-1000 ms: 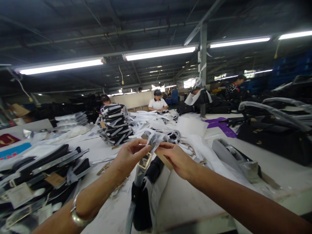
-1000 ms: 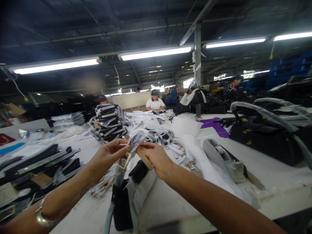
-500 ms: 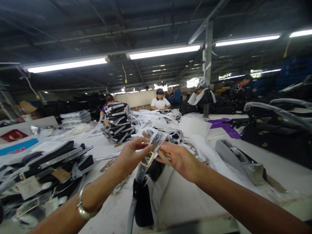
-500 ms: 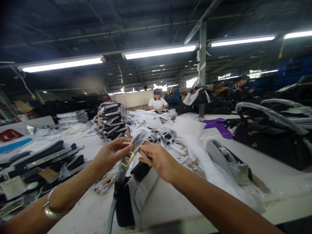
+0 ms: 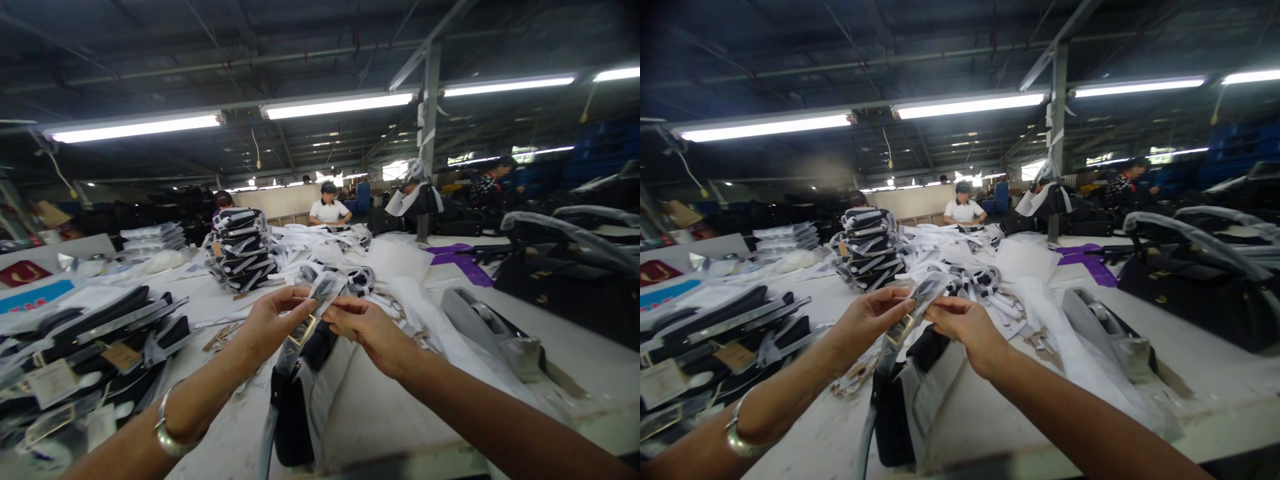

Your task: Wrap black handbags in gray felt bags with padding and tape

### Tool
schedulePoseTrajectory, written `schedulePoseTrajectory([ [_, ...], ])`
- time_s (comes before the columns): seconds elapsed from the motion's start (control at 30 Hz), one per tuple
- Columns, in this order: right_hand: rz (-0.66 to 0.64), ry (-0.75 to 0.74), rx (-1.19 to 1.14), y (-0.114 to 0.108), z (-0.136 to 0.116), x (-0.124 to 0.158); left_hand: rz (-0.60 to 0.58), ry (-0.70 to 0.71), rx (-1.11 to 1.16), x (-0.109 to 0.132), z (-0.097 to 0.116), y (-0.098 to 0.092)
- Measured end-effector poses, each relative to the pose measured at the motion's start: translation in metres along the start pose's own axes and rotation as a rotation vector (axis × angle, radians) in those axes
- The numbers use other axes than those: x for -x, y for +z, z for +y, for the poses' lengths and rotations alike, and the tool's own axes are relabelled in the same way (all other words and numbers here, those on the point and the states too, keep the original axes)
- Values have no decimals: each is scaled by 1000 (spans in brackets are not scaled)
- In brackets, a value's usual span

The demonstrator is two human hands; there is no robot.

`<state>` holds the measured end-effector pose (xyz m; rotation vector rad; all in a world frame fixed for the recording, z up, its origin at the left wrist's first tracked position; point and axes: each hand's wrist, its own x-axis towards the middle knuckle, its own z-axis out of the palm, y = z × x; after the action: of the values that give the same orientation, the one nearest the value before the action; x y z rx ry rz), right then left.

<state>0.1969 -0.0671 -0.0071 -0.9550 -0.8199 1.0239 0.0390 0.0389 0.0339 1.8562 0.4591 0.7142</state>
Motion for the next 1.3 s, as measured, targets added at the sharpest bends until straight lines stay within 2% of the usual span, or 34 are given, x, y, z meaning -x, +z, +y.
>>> schedulePoseTrajectory([
  [0.23,-193,-43,24,17,-18,12,2,1,1,0,-2,-6],
  [0.37,-89,-13,25,23,-17,10,3,81,-39,4,-4,-5],
  [0.53,-51,-27,74,21,-12,7,14,147,-49,8,-5,2],
  [0.63,-54,-43,107,18,-11,7,29,106,42,9,-3,8],
  [0.77,-63,-36,100,17,-13,7,107,-22,324,12,-3,16],
  [0.87,-78,-30,130,16,-16,8,152,-94,438,13,-6,19],
  [0.97,-104,-56,172,12,-16,8,158,-84,433,13,-9,22],
  [1.1,-34,-10,253,5,-16,9,124,5,341,14,-11,28],
  [1.17,-27,4,215,3,-17,10,149,24,323,15,-12,30],
  [1.3,-88,0,-85,0,-17,18,207,22,295,15,-17,31],
])
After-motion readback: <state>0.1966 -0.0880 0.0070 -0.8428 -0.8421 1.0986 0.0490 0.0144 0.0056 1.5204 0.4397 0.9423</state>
